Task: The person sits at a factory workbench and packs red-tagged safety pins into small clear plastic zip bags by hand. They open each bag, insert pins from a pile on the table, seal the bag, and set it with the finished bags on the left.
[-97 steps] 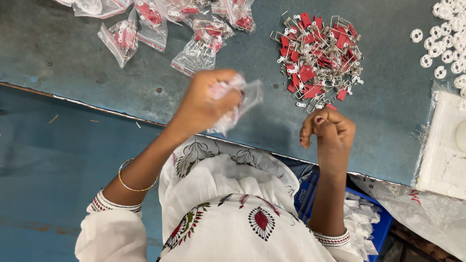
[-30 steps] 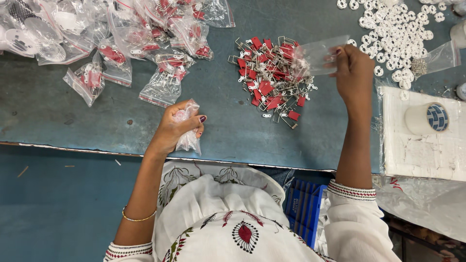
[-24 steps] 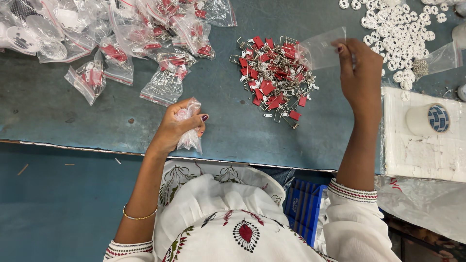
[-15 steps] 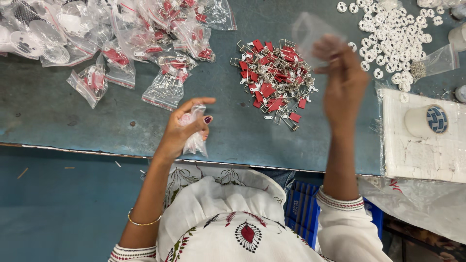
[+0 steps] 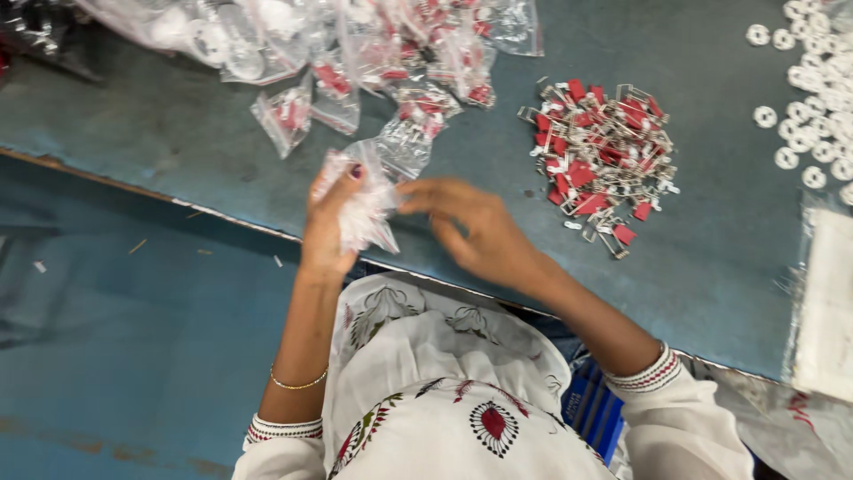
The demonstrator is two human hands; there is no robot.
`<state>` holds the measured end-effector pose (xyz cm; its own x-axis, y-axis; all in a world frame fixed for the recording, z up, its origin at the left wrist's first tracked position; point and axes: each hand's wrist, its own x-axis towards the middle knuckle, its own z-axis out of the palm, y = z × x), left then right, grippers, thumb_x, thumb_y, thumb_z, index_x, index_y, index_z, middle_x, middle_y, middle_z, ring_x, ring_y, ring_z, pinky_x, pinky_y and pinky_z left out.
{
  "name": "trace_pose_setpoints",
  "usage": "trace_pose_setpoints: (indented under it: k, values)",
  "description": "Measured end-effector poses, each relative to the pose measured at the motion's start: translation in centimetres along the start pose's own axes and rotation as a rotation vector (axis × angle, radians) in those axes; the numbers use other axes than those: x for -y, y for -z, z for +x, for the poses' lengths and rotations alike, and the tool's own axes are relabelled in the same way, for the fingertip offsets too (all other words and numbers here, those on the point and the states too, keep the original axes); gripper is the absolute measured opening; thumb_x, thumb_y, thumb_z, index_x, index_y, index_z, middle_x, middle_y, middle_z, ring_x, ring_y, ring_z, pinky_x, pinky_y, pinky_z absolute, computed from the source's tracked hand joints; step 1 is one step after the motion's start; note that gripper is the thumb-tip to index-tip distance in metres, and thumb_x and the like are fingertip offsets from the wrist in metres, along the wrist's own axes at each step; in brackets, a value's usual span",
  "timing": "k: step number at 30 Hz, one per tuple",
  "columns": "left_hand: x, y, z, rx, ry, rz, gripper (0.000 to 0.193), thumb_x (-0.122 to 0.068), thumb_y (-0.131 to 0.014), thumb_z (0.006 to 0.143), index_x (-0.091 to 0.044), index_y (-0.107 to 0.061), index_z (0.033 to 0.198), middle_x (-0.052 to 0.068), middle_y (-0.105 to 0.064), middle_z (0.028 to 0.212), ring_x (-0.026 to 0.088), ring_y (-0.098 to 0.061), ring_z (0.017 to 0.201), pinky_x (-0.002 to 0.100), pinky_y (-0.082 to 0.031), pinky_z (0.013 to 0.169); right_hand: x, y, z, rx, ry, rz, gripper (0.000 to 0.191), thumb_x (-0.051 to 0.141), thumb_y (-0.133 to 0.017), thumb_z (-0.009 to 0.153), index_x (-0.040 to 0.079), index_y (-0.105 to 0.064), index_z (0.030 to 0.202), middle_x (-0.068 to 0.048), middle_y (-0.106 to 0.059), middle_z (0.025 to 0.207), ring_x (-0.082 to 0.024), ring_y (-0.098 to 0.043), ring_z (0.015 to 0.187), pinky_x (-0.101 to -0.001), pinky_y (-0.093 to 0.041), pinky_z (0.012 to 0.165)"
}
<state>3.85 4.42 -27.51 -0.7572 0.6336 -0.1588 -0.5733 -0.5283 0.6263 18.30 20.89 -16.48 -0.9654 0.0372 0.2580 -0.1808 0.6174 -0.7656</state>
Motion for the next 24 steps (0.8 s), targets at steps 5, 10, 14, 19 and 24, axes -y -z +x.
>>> trace_pose_setpoints:
  k: [5, 10, 14, 19, 24]
  values:
    - [-4.6, 1.3, -1.5, -0.027, -0.135, 0.037, 0.028, -0.004, -0.065, 0.092, 0.002, -0.060, 0.119, 0.012, -0.070, 0.114, 0.024, -0.074, 0.093, 0.038, -0.061, 0.085, -3.6, -1.1, 3.3, -0.156, 0.081, -0.295, 0.038, 0.000, -0.068, 0.090, 0.003, -0.061, 0.128, -0.019, -0.062, 0.131, -0.039, -0.059, 0.124, -0.0445, -0.047, 0.106]
    - [-5.9, 0.8, -2.2, 0.051, -0.157, 0.025, 0.034, 0.007, -0.054, 0.079, -0.010, -0.049, 0.109, 0.023, -0.070, 0.125, 0.033, -0.077, 0.093, 0.041, -0.064, 0.083, -6.2, -3.6, 4.4, -0.080, 0.176, -0.463, 0.055, 0.019, -0.079, 0.084, -0.003, -0.057, 0.129, -0.025, -0.060, 0.128, -0.043, -0.056, 0.119, -0.0478, -0.044, 0.099]
    - [-5.0, 0.8, -2.3, 0.071, -0.137, 0.068, 0.047, 0.010, -0.051, 0.085, -0.012, -0.053, 0.126, 0.018, -0.069, 0.098, 0.023, -0.067, 0.071, 0.033, -0.056, 0.063, -8.0, -3.5, 4.9, -0.106, 0.108, -0.562, 0.033, 0.004, -0.069, 0.093, 0.004, -0.065, 0.125, -0.014, -0.069, 0.120, -0.033, -0.064, 0.116, -0.0432, -0.049, 0.100]
    - [-4.5, 0.1, -1.8, 0.125, -0.091, 0.045, 0.039, 0.009, -0.046, 0.085, 0.002, -0.059, 0.121, 0.009, -0.058, 0.077, 0.017, -0.056, 0.062, 0.030, -0.047, 0.054, -7.8, 0.0, 4.1, -0.259, -0.019, -0.040, 0.019, 0.010, -0.066, 0.103, 0.000, -0.071, 0.117, -0.012, -0.075, 0.109, -0.018, -0.072, 0.098, -0.0303, -0.054, 0.090]
    - [-4.9, -3.1, -1.9, 0.123, -0.088, 0.237, 0.039, -0.007, -0.063, 0.094, 0.000, -0.067, 0.132, 0.001, -0.060, 0.078, 0.010, -0.056, 0.066, 0.024, -0.045, 0.058, -5.0, 4.2, 1.4, -0.140, -0.360, 0.536, 0.018, 0.013, -0.063, 0.105, 0.001, -0.071, 0.115, -0.003, -0.073, 0.097, -0.008, -0.066, 0.088, -0.0245, -0.052, 0.084]
